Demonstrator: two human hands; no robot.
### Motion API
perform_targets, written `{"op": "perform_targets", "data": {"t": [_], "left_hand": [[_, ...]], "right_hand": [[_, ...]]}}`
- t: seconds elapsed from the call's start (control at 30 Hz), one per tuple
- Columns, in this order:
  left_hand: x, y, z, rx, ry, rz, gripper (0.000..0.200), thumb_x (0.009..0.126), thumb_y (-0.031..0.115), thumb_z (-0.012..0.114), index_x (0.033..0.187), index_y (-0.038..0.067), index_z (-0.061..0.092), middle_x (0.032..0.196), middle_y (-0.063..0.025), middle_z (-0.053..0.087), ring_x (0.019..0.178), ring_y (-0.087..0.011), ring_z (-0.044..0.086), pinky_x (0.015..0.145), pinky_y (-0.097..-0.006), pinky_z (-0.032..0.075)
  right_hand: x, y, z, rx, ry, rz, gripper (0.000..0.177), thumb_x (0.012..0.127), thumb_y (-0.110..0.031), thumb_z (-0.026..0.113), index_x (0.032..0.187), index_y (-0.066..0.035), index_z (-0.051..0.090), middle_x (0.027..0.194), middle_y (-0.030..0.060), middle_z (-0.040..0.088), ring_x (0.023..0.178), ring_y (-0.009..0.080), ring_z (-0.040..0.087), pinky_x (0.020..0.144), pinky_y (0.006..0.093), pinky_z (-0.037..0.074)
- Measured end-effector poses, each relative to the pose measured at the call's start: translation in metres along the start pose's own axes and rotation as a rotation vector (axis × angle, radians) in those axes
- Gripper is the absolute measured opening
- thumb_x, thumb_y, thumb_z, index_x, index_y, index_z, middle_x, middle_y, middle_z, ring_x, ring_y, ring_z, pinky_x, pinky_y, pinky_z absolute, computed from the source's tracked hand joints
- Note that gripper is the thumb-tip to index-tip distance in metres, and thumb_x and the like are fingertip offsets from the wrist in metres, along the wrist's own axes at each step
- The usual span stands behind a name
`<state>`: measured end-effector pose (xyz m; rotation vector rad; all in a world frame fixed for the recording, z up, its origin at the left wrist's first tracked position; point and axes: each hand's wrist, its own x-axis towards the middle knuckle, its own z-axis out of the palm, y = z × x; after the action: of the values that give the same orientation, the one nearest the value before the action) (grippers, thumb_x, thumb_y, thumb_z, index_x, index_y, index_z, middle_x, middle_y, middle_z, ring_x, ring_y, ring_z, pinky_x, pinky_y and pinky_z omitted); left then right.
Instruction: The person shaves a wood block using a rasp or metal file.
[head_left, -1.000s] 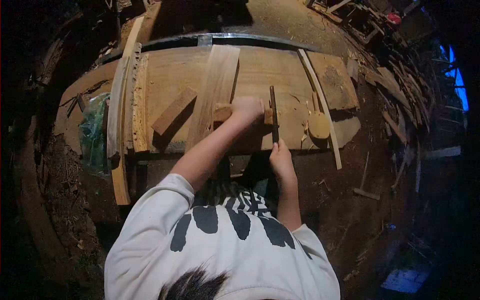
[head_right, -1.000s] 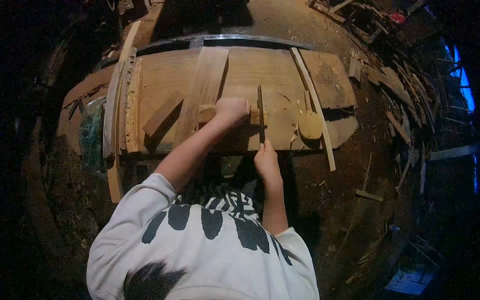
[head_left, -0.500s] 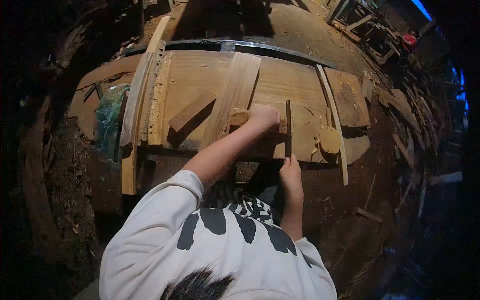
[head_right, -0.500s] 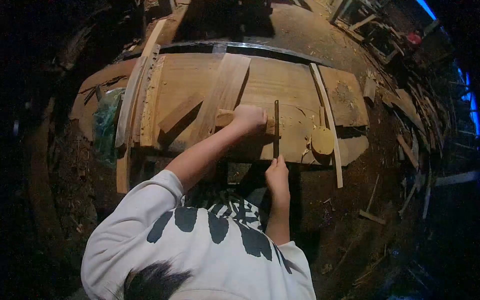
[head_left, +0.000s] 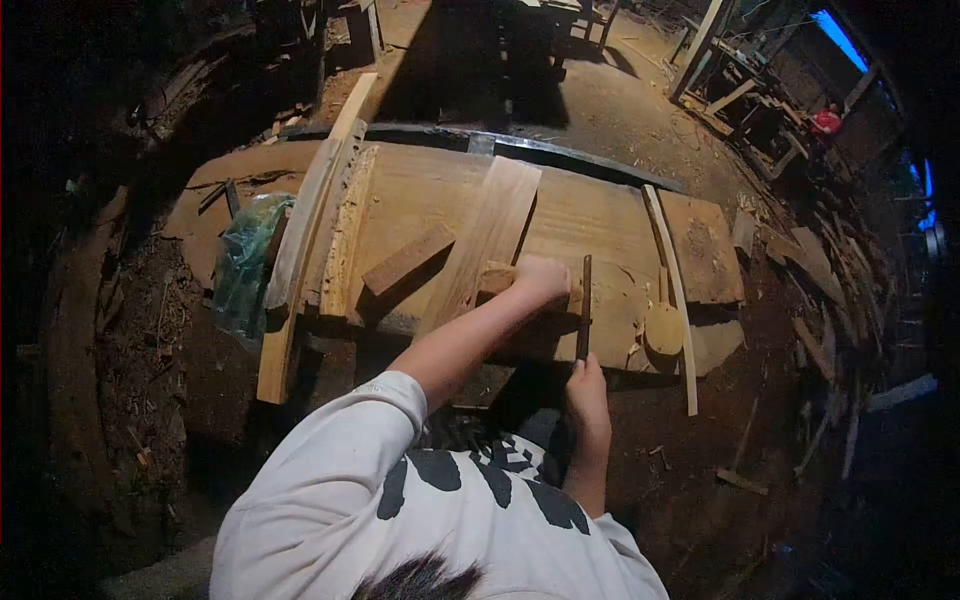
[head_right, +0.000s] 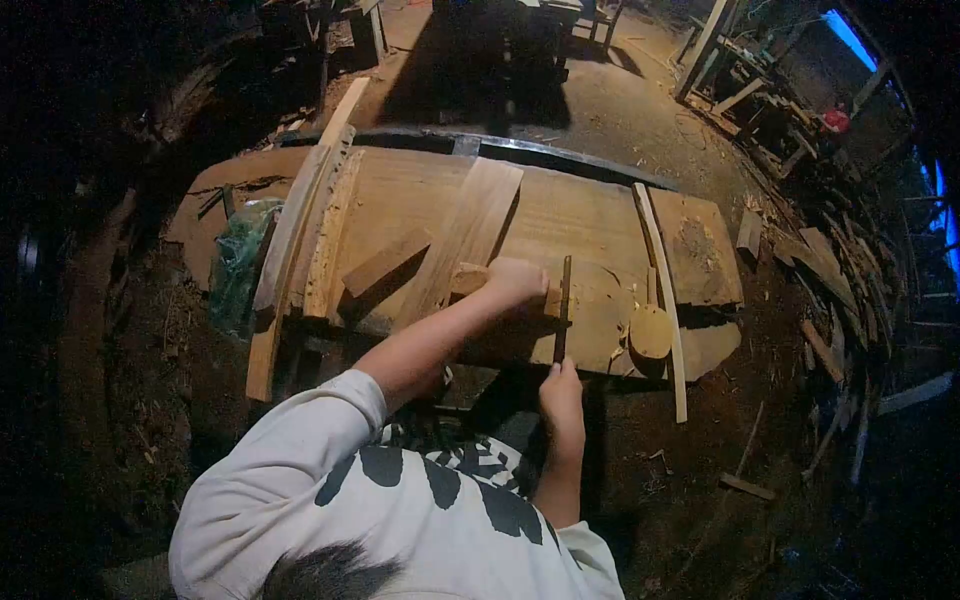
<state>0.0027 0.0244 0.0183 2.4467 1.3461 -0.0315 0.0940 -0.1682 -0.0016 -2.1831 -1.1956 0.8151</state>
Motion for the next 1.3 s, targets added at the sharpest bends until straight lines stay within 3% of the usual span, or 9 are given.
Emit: {"op": "perform_targets", "data": {"t": [0.13, 0.2, 0.3, 0.33, 0.47, 0.53, 0.73, 1.1, 1.3], "left_hand": [[-0.003, 0.001, -0.005, 0.03, -0.066, -0.018, 0.026, 0.085, 0.022, 0.051, 0.097, 0.013, 0.072, 0.099, -0.0095, 0.07, 0.091, -0.0268, 0.068, 0.072, -0.0407, 0.052], [0.005, -0.006, 0.01, 0.029, 0.028, 0.047, 0.037, 0.088, 0.033, 0.042, 0.083, 0.012, 0.073, 0.085, -0.0129, 0.07, 0.077, -0.0303, 0.069, 0.061, -0.0467, 0.052], [0.02, -0.014, 0.034, 0.039, 0.061, 0.081, 0.034, 0.087, 0.03, 0.043, 0.082, 0.012, 0.072, 0.083, -0.0131, 0.07, 0.075, -0.0302, 0.068, 0.059, -0.0462, 0.052], [0.013, -0.002, 0.005, -0.02, -0.132, -0.055, 0.025, 0.083, 0.022, 0.055, 0.098, 0.012, 0.072, 0.101, -0.0095, 0.069, 0.093, -0.0271, 0.067, 0.074, -0.0401, 0.053], [0.007, -0.003, 0.008, -0.085, -0.103, -0.059, 0.026, 0.083, 0.024, 0.054, 0.097, 0.012, 0.072, 0.101, -0.0103, 0.069, 0.093, -0.0276, 0.067, 0.074, -0.0411, 0.053], [0.009, -0.008, 0.022, -0.031, 0.101, 0.069, 0.038, 0.089, 0.032, 0.042, 0.076, 0.012, 0.072, 0.077, -0.0133, 0.069, 0.072, -0.033, 0.068, 0.062, -0.0461, 0.052], [0.003, -0.006, 0.015, -0.093, 0.098, -0.016, 0.046, 0.092, 0.037, 0.038, 0.077, 0.01, 0.073, 0.078, -0.0141, 0.069, 0.072, -0.0325, 0.068, 0.063, -0.0456, 0.053], [0.009, -0.008, 0.014, -0.147, 0.043, 0.016, 0.044, 0.091, 0.036, 0.039, 0.08, 0.008, 0.072, 0.082, -0.0156, 0.069, 0.075, -0.0327, 0.068, 0.066, -0.0457, 0.053], [0.001, -0.002, 0.001, -0.082, -0.01, 0.024, 0.044, 0.091, 0.035, 0.038, 0.084, 0.009, 0.072, 0.087, -0.0151, 0.069, 0.081, -0.0321, 0.068, 0.069, -0.0459, 0.053]], "right_hand": [[0.013, -0.006, -0.002, 0.068, -0.006, -0.036, 0.026, 0.096, -0.018, 0.039, 0.107, 0.002, 0.051, 0.099, 0.0311, 0.058, 0.096, 0.0494, 0.053, 0.078, 0.0494, 0.044], [-0.011, -0.005, -0.003, -0.011, 0.026, 0.0, 0.025, 0.095, -0.018, 0.04, 0.105, 0.002, 0.051, 0.095, 0.0317, 0.058, 0.093, 0.0507, 0.053, 0.074, 0.051, 0.045], [-0.055, 0.009, -0.004, 0.016, 0.067, 0.048, 0.024, 0.095, -0.018, 0.042, 0.105, 0.001, 0.052, 0.094, 0.0316, 0.059, 0.093, 0.0492, 0.055, 0.073, 0.0507, 0.045], [-0.063, 0.015, -0.004, 0.015, 0.087, 0.053, 0.024, 0.095, -0.018, 0.042, 0.105, 0.001, 0.051, 0.094, 0.0315, 0.059, 0.093, 0.0486, 0.055, 0.073, 0.0504, 0.044], [-0.049, 0.014, -0.008, 0.038, 0.047, 0.081, 0.024, 0.095, -0.018, 0.041, 0.103, 0.003, 0.051, 0.092, 0.0309, 0.058, 0.093, 0.0476, 0.056, 0.072, 0.0489, 0.044], [-0.019, -0.004, -0.012, 0.053, -0.03, 0.074, 0.024, 0.095, -0.017, 0.04, 0.102, 0.004, 0.051, 0.091, 0.0306, 0.058, 0.091, 0.0476, 0.056, 0.073, 0.0478, 0.045], [0.033, -0.013, -0.002, 0.056, 0.023, -0.074, 0.022, 0.095, -0.015, 0.039, 0.101, 0.003, 0.05, 0.092, 0.0305, 0.057, 0.091, 0.0482, 0.054, 0.074, 0.0475, 0.044], [-0.075, 0.011, 0.002, 0.037, 0.061, 0.139, 0.023, 0.095, -0.015, 0.041, 0.109, 0.001, 0.049, 0.092, 0.0301, 0.059, 0.092, 0.0492, 0.055, 0.07, 0.0477, 0.046], [-0.014, -0.007, -0.001, 0.041, 0.077, -0.011, 0.02, 0.095, -0.016, 0.041, 0.104, 0.0, 0.048, 0.094, 0.0325, 0.057, 0.093, 0.0509, 0.052, 0.073, 0.0505, 0.044]]}}
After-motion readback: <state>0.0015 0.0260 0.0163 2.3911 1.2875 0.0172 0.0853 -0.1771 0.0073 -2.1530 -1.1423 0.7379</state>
